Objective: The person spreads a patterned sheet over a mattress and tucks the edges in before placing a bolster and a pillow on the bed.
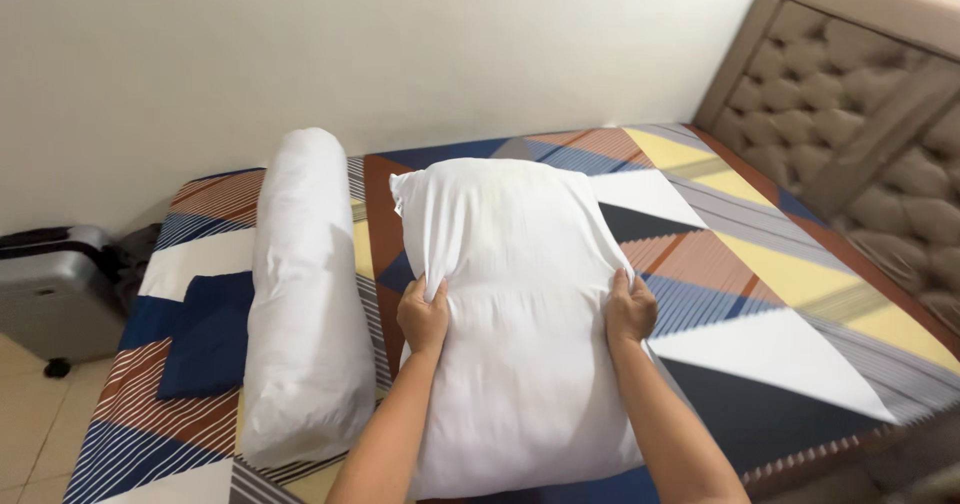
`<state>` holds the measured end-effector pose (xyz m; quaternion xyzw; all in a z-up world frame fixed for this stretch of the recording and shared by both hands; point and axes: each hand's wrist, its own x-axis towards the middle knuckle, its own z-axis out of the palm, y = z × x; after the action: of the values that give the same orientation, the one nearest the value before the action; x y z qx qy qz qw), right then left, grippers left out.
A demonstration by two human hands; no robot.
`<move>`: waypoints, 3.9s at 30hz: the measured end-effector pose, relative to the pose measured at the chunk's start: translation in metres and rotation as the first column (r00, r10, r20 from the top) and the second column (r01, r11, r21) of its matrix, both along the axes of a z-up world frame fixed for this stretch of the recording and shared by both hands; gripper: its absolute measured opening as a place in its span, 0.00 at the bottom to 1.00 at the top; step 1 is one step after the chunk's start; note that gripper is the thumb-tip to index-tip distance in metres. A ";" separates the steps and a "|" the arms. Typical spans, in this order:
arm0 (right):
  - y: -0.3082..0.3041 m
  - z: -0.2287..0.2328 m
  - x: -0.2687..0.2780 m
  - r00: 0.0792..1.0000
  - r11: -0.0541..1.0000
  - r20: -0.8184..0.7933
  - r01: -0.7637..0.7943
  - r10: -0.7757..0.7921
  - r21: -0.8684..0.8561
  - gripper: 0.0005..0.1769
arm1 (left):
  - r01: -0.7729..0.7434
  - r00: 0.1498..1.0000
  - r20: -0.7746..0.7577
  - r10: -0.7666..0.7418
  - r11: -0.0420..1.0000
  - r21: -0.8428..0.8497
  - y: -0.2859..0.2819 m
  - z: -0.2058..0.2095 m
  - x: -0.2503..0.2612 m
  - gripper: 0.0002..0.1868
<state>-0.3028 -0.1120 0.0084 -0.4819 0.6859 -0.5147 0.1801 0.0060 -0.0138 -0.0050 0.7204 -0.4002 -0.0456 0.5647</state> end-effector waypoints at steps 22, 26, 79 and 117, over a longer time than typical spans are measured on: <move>-0.111 -0.221 0.062 0.354 0.366 -0.234 -0.372 0.905 0.853 0.56 | 0.143 0.953 -0.047 -0.298 0.309 0.940 -0.039 -0.170 -0.038 0.57; -0.117 -0.229 0.065 0.362 0.352 -0.217 -0.364 0.906 0.862 0.57 | 0.120 0.955 -0.029 -0.294 0.296 0.948 -0.044 -0.171 -0.037 0.54; -0.218 -0.144 -0.128 0.497 0.648 -0.488 -0.218 0.717 0.730 0.46 | 0.188 0.982 -0.133 -0.135 0.590 0.785 -0.131 -0.108 -0.173 0.40; 0.109 -0.115 0.348 0.260 0.213 0.135 -0.933 0.956 0.292 0.38 | -0.085 0.968 -0.130 0.213 0.773 0.628 0.128 -0.128 0.249 0.45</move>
<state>0.0448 -0.0034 -0.1067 -0.7818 0.3291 -0.1644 0.5034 0.2550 0.1137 -0.1330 0.8868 -0.2476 -0.1989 0.3358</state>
